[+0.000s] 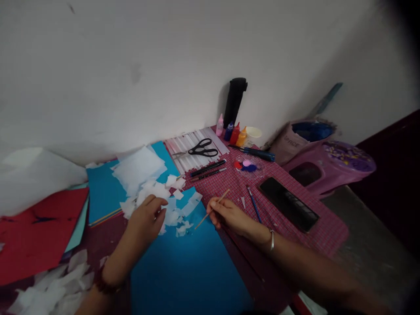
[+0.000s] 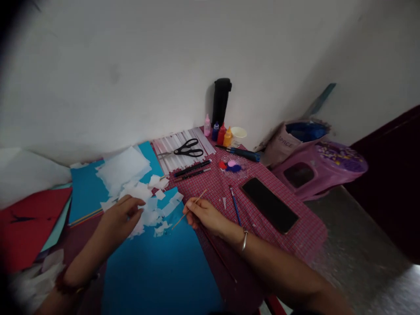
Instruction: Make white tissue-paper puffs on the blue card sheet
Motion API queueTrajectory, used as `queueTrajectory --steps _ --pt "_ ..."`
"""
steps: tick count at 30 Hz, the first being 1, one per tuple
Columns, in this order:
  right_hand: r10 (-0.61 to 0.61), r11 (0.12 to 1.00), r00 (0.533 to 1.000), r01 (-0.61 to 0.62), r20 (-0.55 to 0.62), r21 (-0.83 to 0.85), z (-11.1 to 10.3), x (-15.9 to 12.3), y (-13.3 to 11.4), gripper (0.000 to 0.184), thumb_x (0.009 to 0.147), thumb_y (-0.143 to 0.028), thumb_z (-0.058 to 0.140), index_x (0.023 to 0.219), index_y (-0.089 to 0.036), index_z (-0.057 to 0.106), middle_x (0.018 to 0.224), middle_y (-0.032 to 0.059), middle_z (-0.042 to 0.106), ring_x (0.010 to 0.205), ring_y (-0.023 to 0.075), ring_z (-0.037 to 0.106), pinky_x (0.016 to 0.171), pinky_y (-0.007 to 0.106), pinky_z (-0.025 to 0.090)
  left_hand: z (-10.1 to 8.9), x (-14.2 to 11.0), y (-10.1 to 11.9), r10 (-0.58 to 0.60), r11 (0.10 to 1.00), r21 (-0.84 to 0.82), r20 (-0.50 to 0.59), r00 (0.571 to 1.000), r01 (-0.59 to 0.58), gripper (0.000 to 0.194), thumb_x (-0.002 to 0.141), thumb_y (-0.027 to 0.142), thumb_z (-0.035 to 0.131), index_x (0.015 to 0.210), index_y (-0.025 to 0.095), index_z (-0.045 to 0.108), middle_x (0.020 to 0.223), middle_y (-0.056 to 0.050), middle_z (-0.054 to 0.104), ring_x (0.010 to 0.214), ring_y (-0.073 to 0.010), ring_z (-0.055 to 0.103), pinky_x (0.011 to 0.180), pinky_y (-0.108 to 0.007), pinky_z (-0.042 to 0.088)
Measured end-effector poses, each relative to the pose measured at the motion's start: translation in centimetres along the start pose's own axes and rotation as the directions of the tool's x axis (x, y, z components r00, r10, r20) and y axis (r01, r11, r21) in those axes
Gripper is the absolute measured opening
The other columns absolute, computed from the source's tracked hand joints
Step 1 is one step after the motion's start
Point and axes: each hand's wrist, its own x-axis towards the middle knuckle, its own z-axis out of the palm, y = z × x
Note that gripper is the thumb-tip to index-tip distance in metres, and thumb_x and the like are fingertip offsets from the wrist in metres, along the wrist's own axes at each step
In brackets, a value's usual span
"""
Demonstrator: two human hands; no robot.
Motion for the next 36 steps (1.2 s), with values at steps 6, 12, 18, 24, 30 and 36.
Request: queueTrajectory --steps 6,12,18,24,30,36 --pt "0.019 1.0 1.0 -0.019 -0.009 0.007 0.1 0.1 -0.4 0.039 0.081 -0.053 0.051 0.08 -0.014 0.053 0.054 -0.0043 0.052 0.042 0.0057 0.046 0.041 0.018 0.037 1.0 2.7 2.1 0.178 0.927 0.323 0.07 0.982 -0.191 0.024 0.086 0.019 0.04 0.088 0.016 0.064 0.09 -0.012 0.064 0.093 -0.0266 0.057 0.079 -0.039 0.042" --pt "-0.003 1.0 0.999 0.003 0.043 -0.019 0.1 0.0 -1.0 0.039 0.081 -0.054 0.05 0.077 -0.014 0.052 0.052 -0.0047 0.051 0.041 0.0057 0.045 0.042 0.018 0.037 2.1 3.7 3.4 0.243 0.862 0.432 0.11 0.964 -0.266 0.025 0.085 0.017 0.04 0.078 0.015 0.065 0.085 -0.015 0.066 0.089 -0.0297 0.056 0.08 -0.044 0.038" --pt "-0.004 1.0 0.998 0.002 0.055 0.029 -0.3 0.1 -1.0 0.037 0.082 -0.05 0.05 0.078 -0.014 0.052 0.053 -0.0051 0.051 0.041 0.0052 0.045 0.043 0.018 0.037 1.6 4.3 2.3 0.048 0.999 0.018 -0.058 0.997 -0.047 0.016 0.077 0.019 0.049 0.067 0.018 0.06 0.073 -0.007 0.064 0.078 -0.0237 0.057 0.076 -0.037 0.041" --pt "-0.134 0.978 0.987 0.145 -0.087 0.147 1.1 -0.7 -2.3 0.03 0.074 -0.041 0.065 0.081 -0.015 0.05 0.074 -0.0005 0.062 0.054 0.0057 0.051 0.053 0.021 0.041 0.9 0.3 4.0 -0.337 0.382 -0.843 0.254 0.907 0.378 0.017 0.069 0.033 0.062 0.062 0.018 0.058 0.054 0.004 0.053 0.054 -0.0119 0.049 0.055 -0.023 0.039" --pt "-0.138 0.983 0.99 0.139 -0.014 0.121 3.2 -1.9 -2.7 0.029 0.069 -0.032 0.07 0.078 -0.016 0.048 0.067 -0.0051 0.052 0.06 0.0071 0.05 0.059 0.021 0.039 2.1 -1.6 7.1 -0.286 0.29 -0.879 0.299 0.911 0.379 0.012 0.067 0.028 0.066 0.062 0.017 0.063 0.055 0.002 0.056 0.053 -0.0104 0.046 0.053 -0.021 0.037" --pt "-0.203 0.978 0.979 0.202 -0.012 -0.046 3.1 -2.0 -2.2 0.019 0.072 -0.024 0.064 0.078 -0.016 0.048 0.064 -0.0064 0.044 0.053 0.0058 0.038 0.05 0.019 0.03 2.2 -2.4 7.4 -0.293 0.15 -0.917 0.315 0.903 0.368 0.01 0.065 0.025 0.065 0.071 0.017 0.065 0.062 0.0 0.063 0.056 -0.0125 0.053 0.054 -0.023 0.041"
